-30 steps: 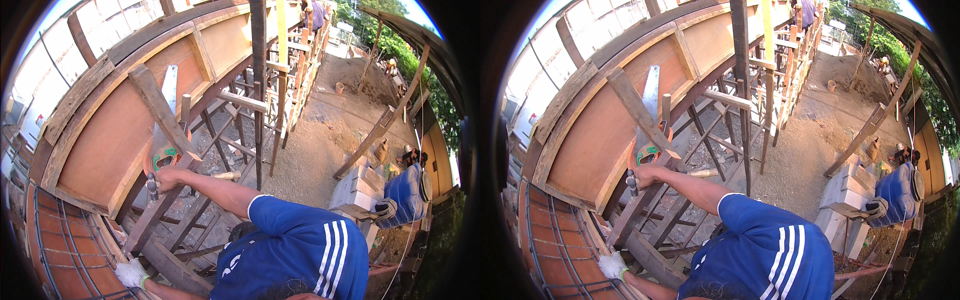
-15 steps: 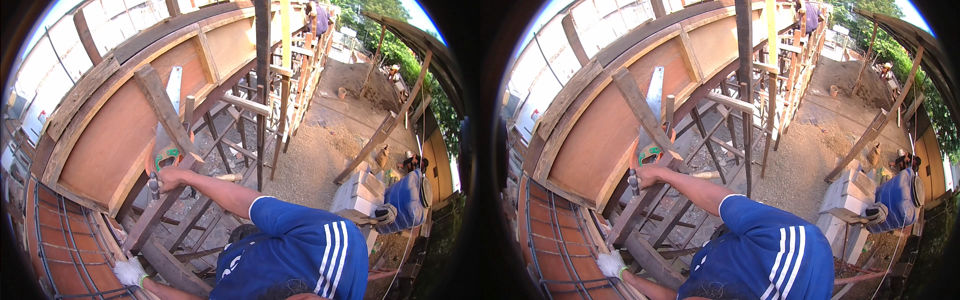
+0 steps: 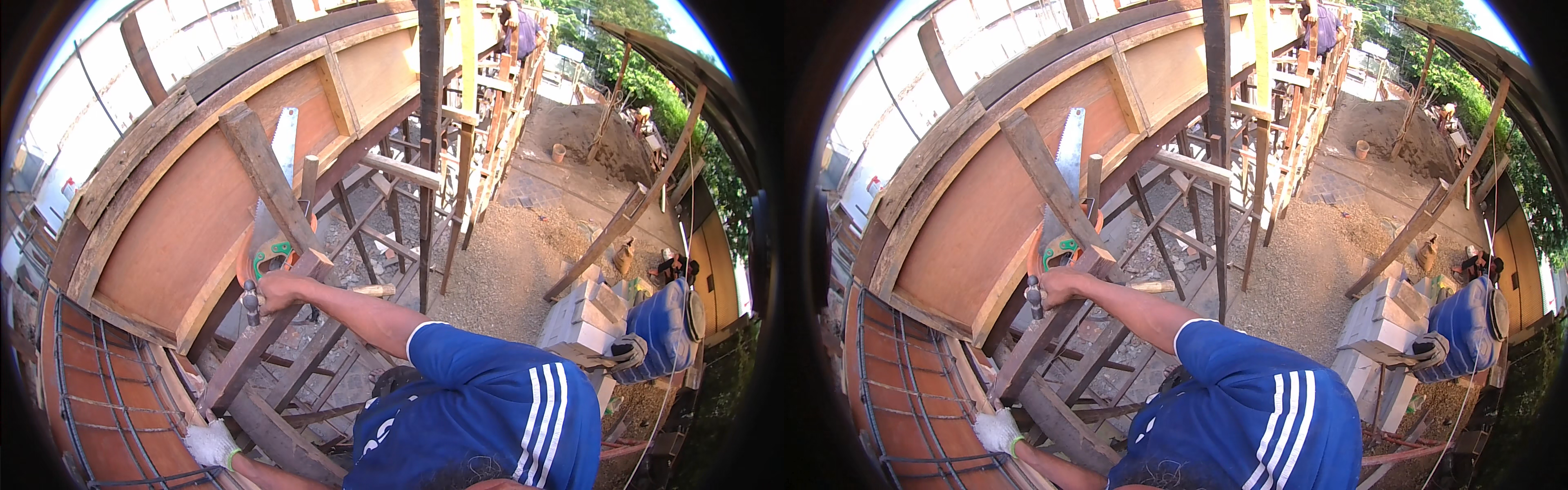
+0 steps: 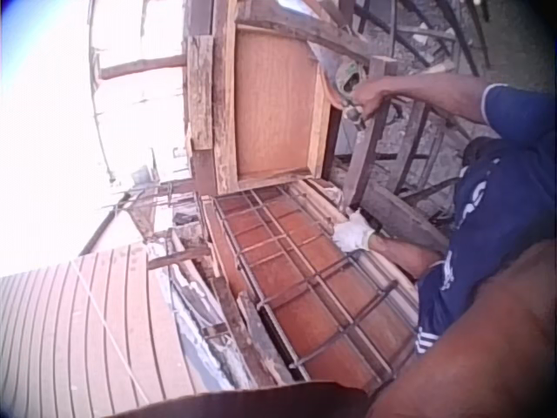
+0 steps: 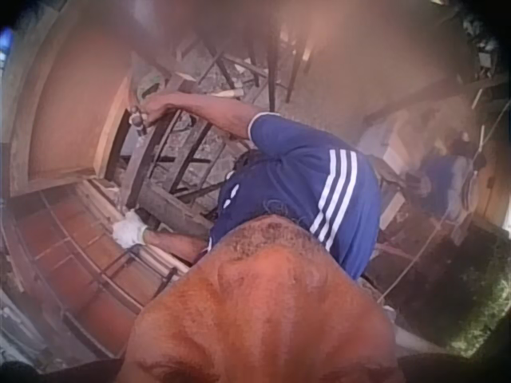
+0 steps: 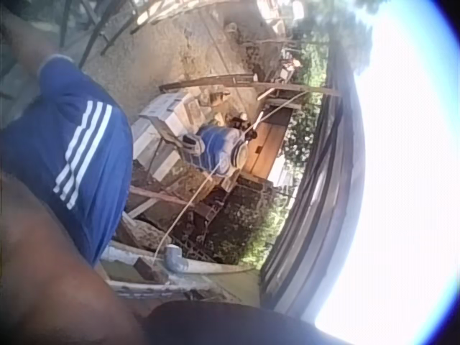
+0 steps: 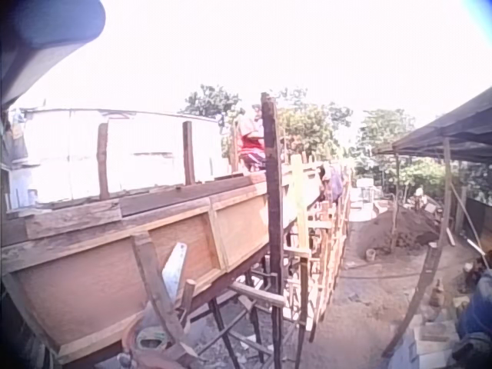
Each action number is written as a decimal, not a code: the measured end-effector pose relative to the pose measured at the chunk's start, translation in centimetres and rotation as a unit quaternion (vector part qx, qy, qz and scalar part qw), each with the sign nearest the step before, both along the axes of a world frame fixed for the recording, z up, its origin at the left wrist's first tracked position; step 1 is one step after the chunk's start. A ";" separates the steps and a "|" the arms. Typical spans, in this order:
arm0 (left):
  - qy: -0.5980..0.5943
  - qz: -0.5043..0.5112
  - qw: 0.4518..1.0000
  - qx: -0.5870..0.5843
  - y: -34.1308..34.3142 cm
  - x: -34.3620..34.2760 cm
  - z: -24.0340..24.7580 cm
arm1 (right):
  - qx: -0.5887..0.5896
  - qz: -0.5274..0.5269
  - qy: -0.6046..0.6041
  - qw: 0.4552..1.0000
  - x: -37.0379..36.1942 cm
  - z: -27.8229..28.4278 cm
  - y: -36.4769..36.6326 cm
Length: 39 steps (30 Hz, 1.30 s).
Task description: The person hammers nails into wooden boards and a support beam while working on a construction project, handling a bucket containing nails and a saw.
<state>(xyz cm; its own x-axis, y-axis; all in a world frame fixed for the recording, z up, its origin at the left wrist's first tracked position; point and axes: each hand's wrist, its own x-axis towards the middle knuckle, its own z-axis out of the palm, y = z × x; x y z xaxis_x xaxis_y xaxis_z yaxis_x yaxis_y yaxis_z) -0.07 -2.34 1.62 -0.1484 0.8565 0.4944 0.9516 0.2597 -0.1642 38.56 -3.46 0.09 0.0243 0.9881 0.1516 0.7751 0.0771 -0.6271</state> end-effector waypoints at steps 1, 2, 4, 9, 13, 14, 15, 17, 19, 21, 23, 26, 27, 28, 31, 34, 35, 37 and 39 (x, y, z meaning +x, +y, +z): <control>0.002 0.000 1.000 0.000 0.0 0.0 0.0 | -0.001 -0.001 -0.001 1.000 0.0 0.0 0.1; 0.004 0.000 1.000 0.000 -0.1 0.0 0.0 | -0.002 -0.002 -0.001 1.000 0.0 -0.1 0.1; 0.001 -0.003 1.000 0.001 -0.2 0.1 0.1 | -0.005 -0.007 -0.004 1.000 0.0 -0.2 0.1; 0.028 -0.029 0.997 0.059 0.3 -0.7 -1.0 | -0.003 -0.011 -0.002 1.000 -0.1 0.0 -0.1; 0.032 -0.031 0.997 0.067 0.1 -0.6 -0.9 | 0.010 -0.008 0.003 1.000 -0.2 0.2 -0.4; 0.035 -0.032 0.996 0.071 0.0 -0.5 -0.8 | 0.011 -0.007 0.003 1.000 -0.2 0.2 -0.5; 0.031 -0.031 0.997 0.066 0.0 -0.5 -0.8 | 0.010 -0.007 0.001 1.000 -0.1 0.2 -0.4; 0.024 -0.028 0.998 0.057 0.1 -0.4 -0.7 | 0.007 -0.006 -0.004 1.000 -0.1 0.2 -0.3; 0.024 -0.024 0.998 0.051 0.1 -0.5 -0.8 | 0.009 -0.001 0.005 1.000 -0.2 0.4 -0.6; 0.022 -0.022 0.998 0.049 0.0 -0.4 -0.7 | 0.013 -0.002 0.012 1.000 -0.2 0.6 -0.7; 0.016 -0.023 0.998 0.051 -0.3 0.0 -0.3 | 0.019 -0.009 0.016 1.000 -0.1 0.5 -0.8; 0.014 -0.019 0.999 0.042 -0.2 -0.2 -0.2 | 0.031 -0.002 0.010 0.999 -0.2 0.8 -1.0; 0.014 -0.015 0.999 0.038 -0.2 -0.1 -0.2 | 0.034 -0.001 0.013 0.999 -0.2 0.8 -1.0; 0.014 -0.011 0.999 0.034 -0.1 -0.1 -0.2 | 0.038 -0.001 0.015 0.999 -0.2 0.7 -1.0; 0.016 -0.006 0.999 0.032 -0.1 -0.2 -0.3 | 0.041 0.005 0.026 0.999 -0.3 0.8 -1.0; 0.015 -0.009 0.999 0.036 0.0 -0.2 -0.4 | 0.037 0.002 0.009 0.999 -0.2 0.3 -0.5; 0.014 -0.011 0.999 0.038 0.1 -0.2 -0.5 | 0.034 -0.002 -0.002 0.999 -0.1 0.0 -0.2; -0.005 0.002 1.000 0.002 -0.4 0.5 0.4 | 0.046 -0.002 0.002 0.999 0.0 -0.5 0.1; -0.015 0.009 1.000 -0.016 -0.6 0.8 0.8 | 0.046 -0.003 0.003 0.999 0.0 -0.8 0.3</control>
